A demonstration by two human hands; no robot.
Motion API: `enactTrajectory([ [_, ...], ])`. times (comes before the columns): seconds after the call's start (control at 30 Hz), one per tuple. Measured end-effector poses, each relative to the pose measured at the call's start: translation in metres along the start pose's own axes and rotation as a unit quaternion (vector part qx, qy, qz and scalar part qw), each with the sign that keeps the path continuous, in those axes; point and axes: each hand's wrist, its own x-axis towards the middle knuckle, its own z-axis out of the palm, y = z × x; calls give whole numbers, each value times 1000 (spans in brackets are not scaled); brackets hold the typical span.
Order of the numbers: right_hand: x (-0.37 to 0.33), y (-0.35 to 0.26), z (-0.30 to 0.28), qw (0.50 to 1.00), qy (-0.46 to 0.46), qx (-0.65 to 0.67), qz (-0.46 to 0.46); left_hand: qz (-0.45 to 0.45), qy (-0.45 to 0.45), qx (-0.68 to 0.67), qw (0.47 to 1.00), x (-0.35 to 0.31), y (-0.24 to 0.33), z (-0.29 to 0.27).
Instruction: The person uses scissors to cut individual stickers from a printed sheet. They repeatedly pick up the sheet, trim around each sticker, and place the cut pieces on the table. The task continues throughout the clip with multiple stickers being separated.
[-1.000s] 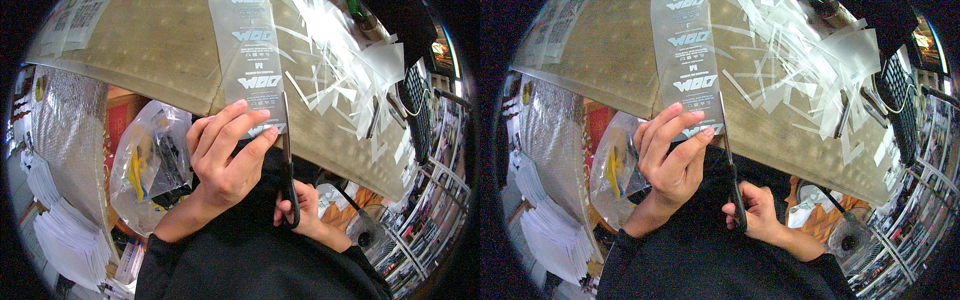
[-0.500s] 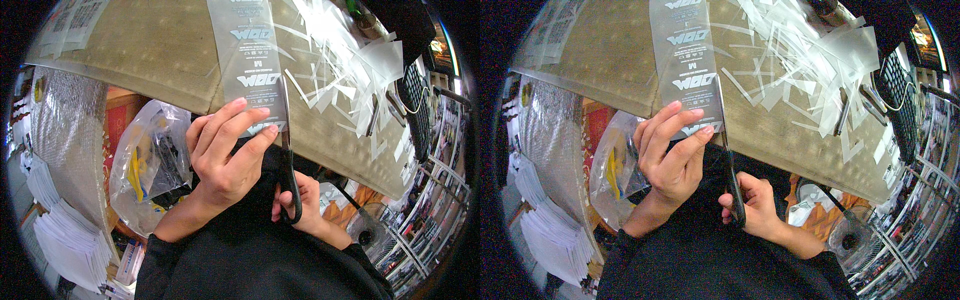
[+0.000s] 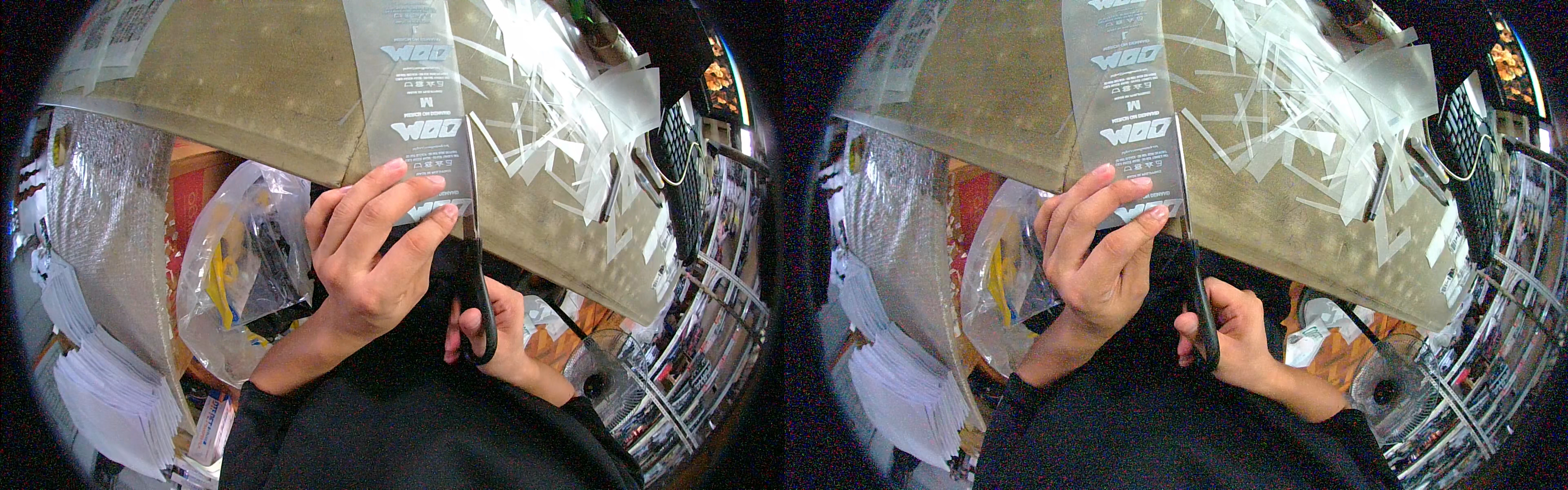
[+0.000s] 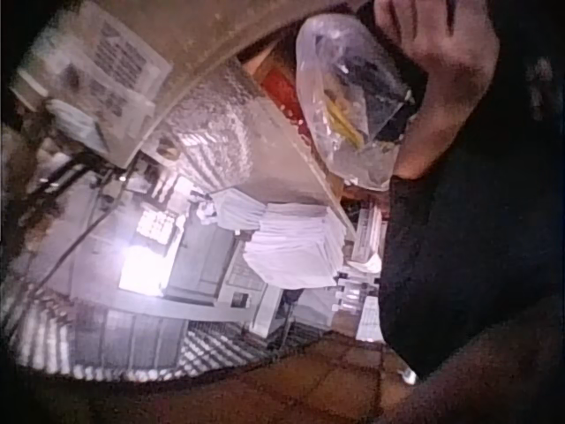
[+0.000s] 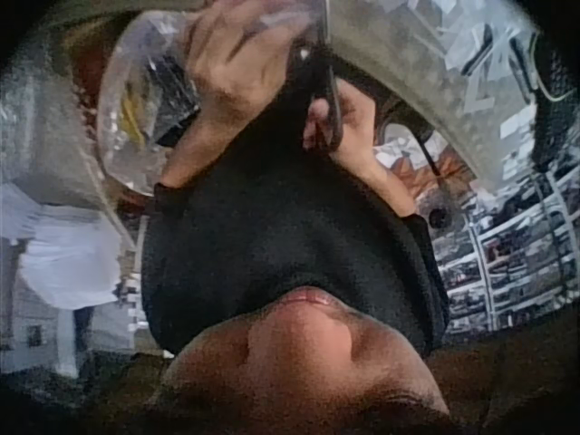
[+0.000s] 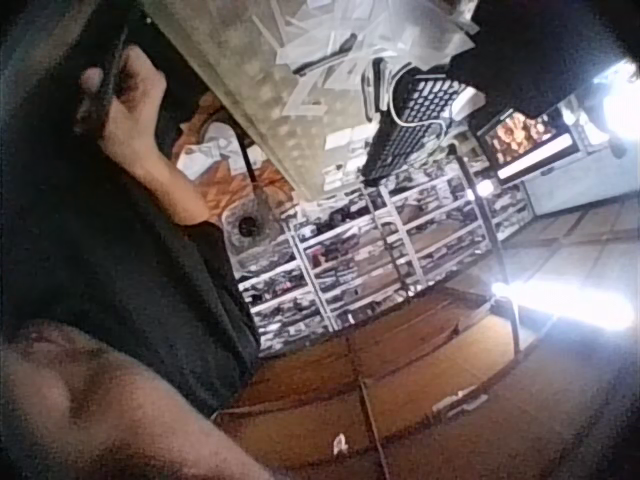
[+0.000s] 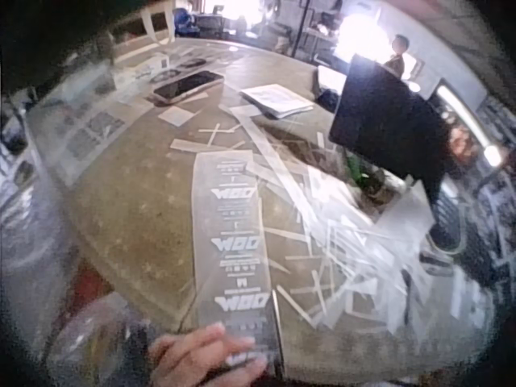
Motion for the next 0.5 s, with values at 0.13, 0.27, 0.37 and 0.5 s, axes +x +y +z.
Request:
enactTrajectory([
  [0.13,1,-3,2,1000,5,1,-2,5,3,1,1000,-1,-1,1],
  [0.27,1,-3,1,1000,9,-25,-13,15,32,9,999,1,-2,4],
  [0.37,1,-3,-1,999,8,-36,-11,7,22,6,1000,1,-2,3],
  [0.5,1,-3,-1,1000,5,-22,-7,-4,1,-2,1000,0,0,0],
])
